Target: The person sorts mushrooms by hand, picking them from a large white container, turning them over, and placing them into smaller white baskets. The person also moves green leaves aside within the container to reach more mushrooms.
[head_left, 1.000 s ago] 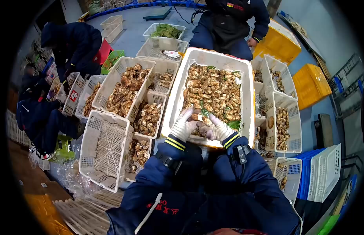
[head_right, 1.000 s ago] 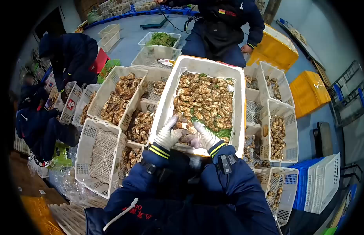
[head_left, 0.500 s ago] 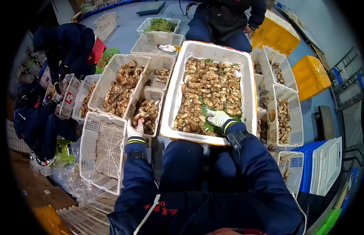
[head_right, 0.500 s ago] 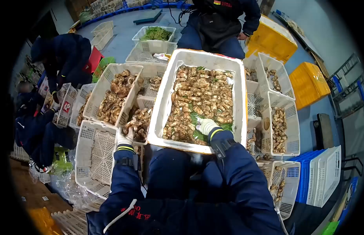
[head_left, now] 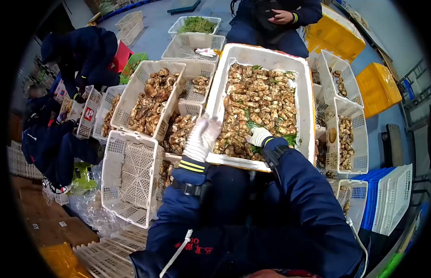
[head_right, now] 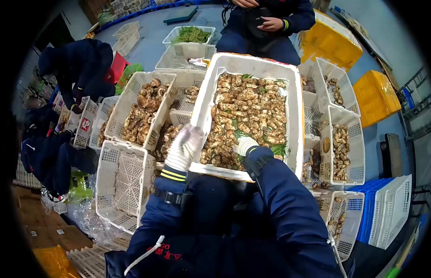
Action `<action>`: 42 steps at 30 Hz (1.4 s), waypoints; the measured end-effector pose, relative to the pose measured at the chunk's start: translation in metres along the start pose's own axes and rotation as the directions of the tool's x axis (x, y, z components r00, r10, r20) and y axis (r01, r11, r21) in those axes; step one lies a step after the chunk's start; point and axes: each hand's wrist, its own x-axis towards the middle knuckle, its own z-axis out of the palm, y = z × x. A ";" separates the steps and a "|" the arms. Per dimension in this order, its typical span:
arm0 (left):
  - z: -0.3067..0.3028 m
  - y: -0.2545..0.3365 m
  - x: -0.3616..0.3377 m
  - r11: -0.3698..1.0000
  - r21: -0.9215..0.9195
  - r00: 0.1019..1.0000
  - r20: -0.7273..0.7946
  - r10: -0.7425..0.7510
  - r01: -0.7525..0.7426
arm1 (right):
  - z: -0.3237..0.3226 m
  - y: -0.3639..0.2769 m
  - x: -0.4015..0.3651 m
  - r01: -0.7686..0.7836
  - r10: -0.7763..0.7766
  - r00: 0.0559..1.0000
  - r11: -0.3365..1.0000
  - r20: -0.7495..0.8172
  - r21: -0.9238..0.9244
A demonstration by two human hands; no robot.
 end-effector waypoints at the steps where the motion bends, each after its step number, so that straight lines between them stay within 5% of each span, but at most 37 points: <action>1: 0.008 -0.011 -0.002 0.998 0.040 0.999 0.002 -0.047 0.047 | -0.002 0.002 -0.002 -0.043 0.042 0.999 0.997 0.018 0.060; 6: 0.005 -0.056 0.001 0.975 0.158 0.981 -0.137 -0.135 0.156 | 0.035 0.029 0.025 -0.015 0.019 0.997 0.998 -0.069 0.056; 9: 0.007 -0.056 0.000 0.964 0.230 0.985 -0.142 -0.102 0.133 | 0.058 0.043 0.040 0.183 -0.175 0.932 0.983 -0.318 -0.006; 11: -0.017 -0.060 0.011 0.961 0.188 0.974 -0.136 -0.180 0.204 | 0.013 0.013 0.004 0.054 -0.054 0.999 0.999 0.006 -0.004; 14: -0.006 -0.059 0.004 0.946 0.262 0.976 -0.149 -0.156 0.191 | 0.024 0.024 0.014 0.167 -0.174 0.975 0.984 -0.135 -0.062; 15: -0.007 -0.060 0.005 0.945 0.262 0.977 -0.130 -0.168 0.197 | 0.077 0.060 0.066 0.290 -0.311 0.823 0.949 -0.476 -0.119; 17: -0.019 -0.061 0.011 0.948 0.236 0.976 -0.093 -0.196 0.213 | 0.028 0.026 0.022 0.073 -0.072 0.996 0.997 -0.050 0.017; 19: -0.016 -0.059 0.010 0.946 0.251 0.977 -0.113 -0.183 0.206 | 0.052 0.039 0.035 0.310 -0.288 0.844 0.950 -0.453 -0.026; 21: -0.015 -0.059 0.009 0.948 0.259 0.981 -0.104 -0.164 0.186 | 0.037 0.050 0.035 0.220 -0.190 0.972 0.939 -0.136 0.265; 23: -0.014 -0.059 0.009 0.960 0.211 0.977 -0.147 -0.156 0.185 | 0.018 0.044 0.019 0.016 -0.071 0.992 0.883 0.100 0.468; 27: 0.001 -0.057 0.000 0.952 0.238 0.975 -0.160 -0.155 0.190 | -0.036 0.001 -0.033 0.162 -0.252 0.955 0.885 0.156 0.436; 29: 0.010 -0.055 -0.002 0.954 0.202 0.972 -0.125 -0.199 0.221 | -0.052 -0.022 -0.063 0.301 -0.388 0.922 0.700 -0.010 0.647; 30: -0.009 -0.053 0.008 0.952 0.203 0.971 0.020 -0.237 0.228 | -0.049 -0.021 -0.054 0.195 -0.348 0.937 0.617 0.041 0.762; 31: 0.001 -0.058 0.005 0.962 0.227 0.988 -0.062 -0.144 0.155 | -0.042 -0.009 -0.039 0.228 -0.331 0.943 0.550 -0.041 0.803; 34: 0.001 -0.047 0.001 0.976 0.178 0.992 -0.042 -0.120 0.125 | -0.009 0.022 0.002 0.266 -0.001 0.926 0.714 -0.379 0.648; 35: 0.001 -0.041 -0.003 0.996 0.088 1.000 0.025 -0.004 0.002 | -0.001 0.030 0.008 0.083 0.072 0.878 0.951 -0.474 0.298; 37: 0.001 -0.012 -0.009 0.993 -0.115 0.998 0.049 0.042 -0.036 | 0.007 0.035 0.011 -0.016 0.101 0.935 0.969 -0.339 0.245; 38: 0.008 0.002 -0.019 0.986 -0.133 0.995 -0.027 0.100 -0.102 | 0.013 0.037 0.009 0.079 0.000 0.915 0.981 -0.404 0.179; 39: 0.011 0.017 -0.028 0.974 -0.145 0.981 -0.106 0.160 -0.174 | 0.016 0.037 0.026 0.002 0.047 0.942 0.989 -0.332 0.145; 42: -0.063 0.057 -0.003 0.951 -0.197 0.954 -0.234 0.189 -0.237 | 0.011 0.019 0.032 -0.039 0.019 0.955 0.997 -0.295 -0.062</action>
